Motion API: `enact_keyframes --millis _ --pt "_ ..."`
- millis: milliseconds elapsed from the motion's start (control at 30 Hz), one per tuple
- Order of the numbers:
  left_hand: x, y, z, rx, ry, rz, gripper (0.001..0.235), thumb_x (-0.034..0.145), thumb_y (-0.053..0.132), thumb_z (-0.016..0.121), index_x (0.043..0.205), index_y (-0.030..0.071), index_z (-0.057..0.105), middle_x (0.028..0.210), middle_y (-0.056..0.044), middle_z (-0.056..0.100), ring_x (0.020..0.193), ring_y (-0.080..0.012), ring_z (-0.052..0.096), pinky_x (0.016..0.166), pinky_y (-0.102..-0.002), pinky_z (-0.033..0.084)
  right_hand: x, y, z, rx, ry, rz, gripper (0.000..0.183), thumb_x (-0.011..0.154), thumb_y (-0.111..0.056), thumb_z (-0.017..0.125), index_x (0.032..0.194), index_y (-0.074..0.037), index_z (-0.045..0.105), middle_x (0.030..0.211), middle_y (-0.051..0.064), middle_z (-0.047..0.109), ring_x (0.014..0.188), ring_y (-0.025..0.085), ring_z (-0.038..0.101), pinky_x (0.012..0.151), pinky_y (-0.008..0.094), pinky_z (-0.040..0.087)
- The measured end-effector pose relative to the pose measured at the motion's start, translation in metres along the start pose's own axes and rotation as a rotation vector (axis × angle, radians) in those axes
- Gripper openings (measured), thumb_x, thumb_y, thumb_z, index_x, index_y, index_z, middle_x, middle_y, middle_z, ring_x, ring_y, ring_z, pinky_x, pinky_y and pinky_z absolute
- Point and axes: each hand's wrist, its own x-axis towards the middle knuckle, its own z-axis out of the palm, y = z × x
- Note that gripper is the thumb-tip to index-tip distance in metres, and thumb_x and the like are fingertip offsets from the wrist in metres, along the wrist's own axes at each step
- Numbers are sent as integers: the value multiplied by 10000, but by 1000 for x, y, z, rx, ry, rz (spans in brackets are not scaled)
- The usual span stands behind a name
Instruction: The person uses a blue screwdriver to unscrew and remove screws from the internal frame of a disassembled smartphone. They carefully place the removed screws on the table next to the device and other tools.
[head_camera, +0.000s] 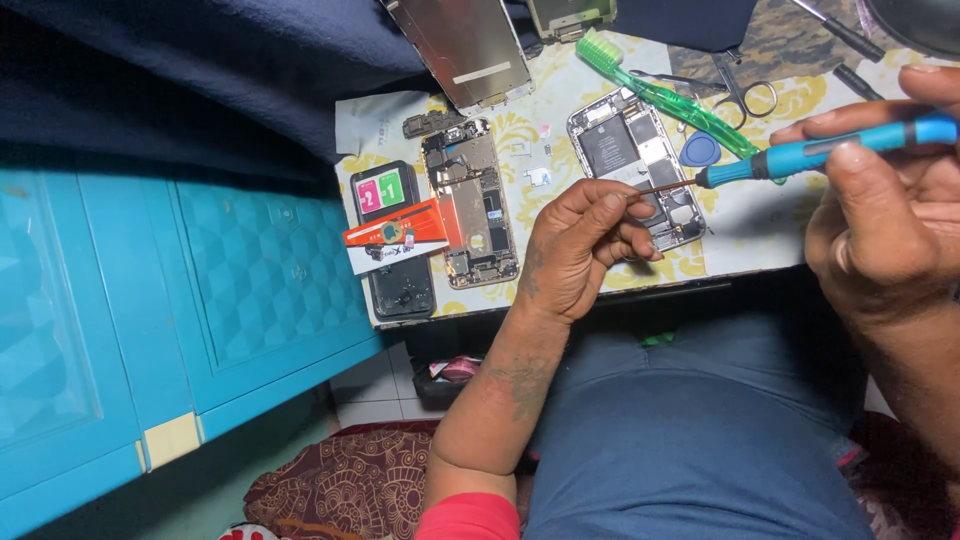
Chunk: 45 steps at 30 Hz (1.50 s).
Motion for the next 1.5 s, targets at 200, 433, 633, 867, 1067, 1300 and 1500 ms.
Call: enact_keyframes --millis 200,433,633,867,1067,1300,1500 --pt "-1 -1 1 7 2 8 152 1038 109 663 1113 -20 691 1009 -198 733 716 -263 736 674 -369 654 -1 -1 1 -7 2 -27 454 1083 22 505 1523 28 396 1171 348 574 1055 483 668 1023 535 619" --pt "-1 -2 0 -9 -5 19 132 1044 85 652 1113 -19 693 992 -202 728 720 -255 736 697 -433 673 -1 3 -1 14 4 -49 486 1072 24 518 1546 10 414 1148 347 562 1046 496 667 1025 541 614" --pt "-2 -3 3 2 3 26 130 1043 72 648 1108 -32 691 991 -209 726 704 -247 731 721 -431 677 -6 -5 -5 -15 -41 -47 448 1133 55 509 1558 -13 384 1195 342 564 1107 499 670 1075 561 619" --pt "-2 -4 11 39 69 68 129 1014 76 680 1071 -39 690 954 -201 725 674 -216 720 726 -417 681 -9 -36 -6 -123 -150 -16 409 1214 107 476 1569 -45 345 1286 334 558 1211 490 680 1212 549 592" --pt "-4 -6 14 104 71 92 129 995 70 694 1061 -40 695 913 -187 726 664 -218 725 710 -375 676 -4 -65 -4 -257 -250 1 430 1248 148 480 1615 -1 315 1324 353 569 1260 473 679 1257 524 562" --pt "-4 -5 15 127 48 100 117 988 61 697 1041 -44 694 894 -173 721 669 -209 729 748 -387 679 -8 -53 -7 -238 -270 -76 462 1221 115 505 1611 -30 304 1292 354 590 1215 478 701 1199 530 591" --pt "-4 -5 15 93 78 84 136 994 63 692 1061 -56 695 881 -181 723 655 -219 722 752 -415 679 -10 -58 -5 -257 -285 -75 457 1239 132 490 1604 -59 292 1335 356 579 1236 483 703 1170 526 612"
